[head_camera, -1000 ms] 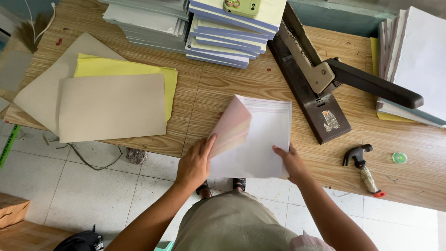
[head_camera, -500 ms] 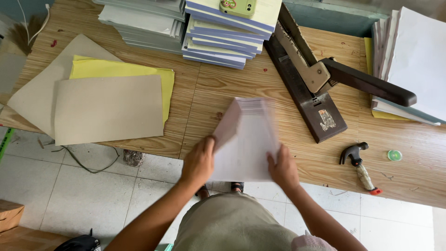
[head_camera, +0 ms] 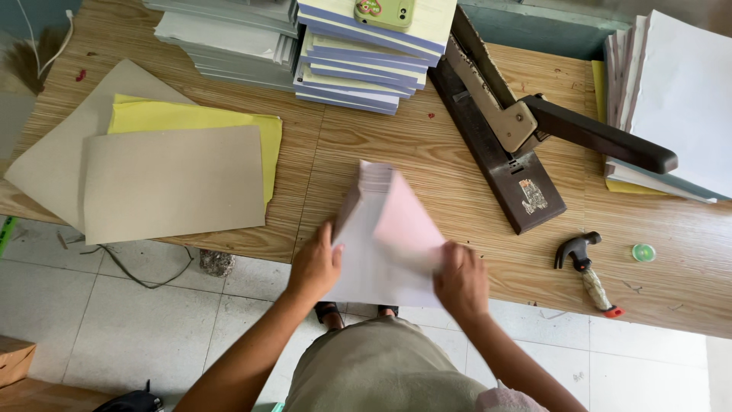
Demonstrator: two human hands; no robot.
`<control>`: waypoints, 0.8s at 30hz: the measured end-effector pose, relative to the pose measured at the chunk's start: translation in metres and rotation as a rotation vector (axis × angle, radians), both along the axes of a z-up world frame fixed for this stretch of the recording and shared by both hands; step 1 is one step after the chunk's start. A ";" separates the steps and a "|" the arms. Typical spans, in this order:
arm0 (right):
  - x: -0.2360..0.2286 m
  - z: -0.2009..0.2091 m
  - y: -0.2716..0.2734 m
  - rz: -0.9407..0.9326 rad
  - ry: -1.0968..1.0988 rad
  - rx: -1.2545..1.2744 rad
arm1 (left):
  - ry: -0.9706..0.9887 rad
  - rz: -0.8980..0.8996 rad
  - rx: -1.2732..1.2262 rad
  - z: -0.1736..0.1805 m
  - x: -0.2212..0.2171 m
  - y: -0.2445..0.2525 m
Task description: The person repeatedly folds and unfolds a stack of pink and white paper sheets on a wooden table. The person handles the sheets by hand, aligning edges and pressing folds without using any tools. The sheets remain on the table throughout the clip.
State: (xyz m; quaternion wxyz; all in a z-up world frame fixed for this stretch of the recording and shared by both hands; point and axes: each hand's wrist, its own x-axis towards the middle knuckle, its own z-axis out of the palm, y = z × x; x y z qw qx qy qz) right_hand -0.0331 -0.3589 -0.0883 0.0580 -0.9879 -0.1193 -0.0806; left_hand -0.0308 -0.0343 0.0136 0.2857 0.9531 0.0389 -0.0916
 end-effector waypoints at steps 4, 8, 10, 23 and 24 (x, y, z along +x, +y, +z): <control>0.042 0.038 -0.014 -0.425 0.380 0.433 | 0.010 0.001 -0.058 0.002 -0.003 0.001; 0.049 0.088 -0.012 -0.436 0.501 0.649 | -0.014 0.128 -0.286 0.016 0.005 0.012; 0.042 0.112 -0.007 -0.416 0.481 0.647 | -0.068 0.094 -0.316 0.038 0.005 0.015; 0.058 0.100 0.009 0.061 -0.203 1.332 | -0.837 0.011 -0.902 0.036 0.040 0.018; 0.060 0.102 0.015 0.111 -0.220 1.317 | -0.812 -0.003 -0.993 0.044 0.041 0.013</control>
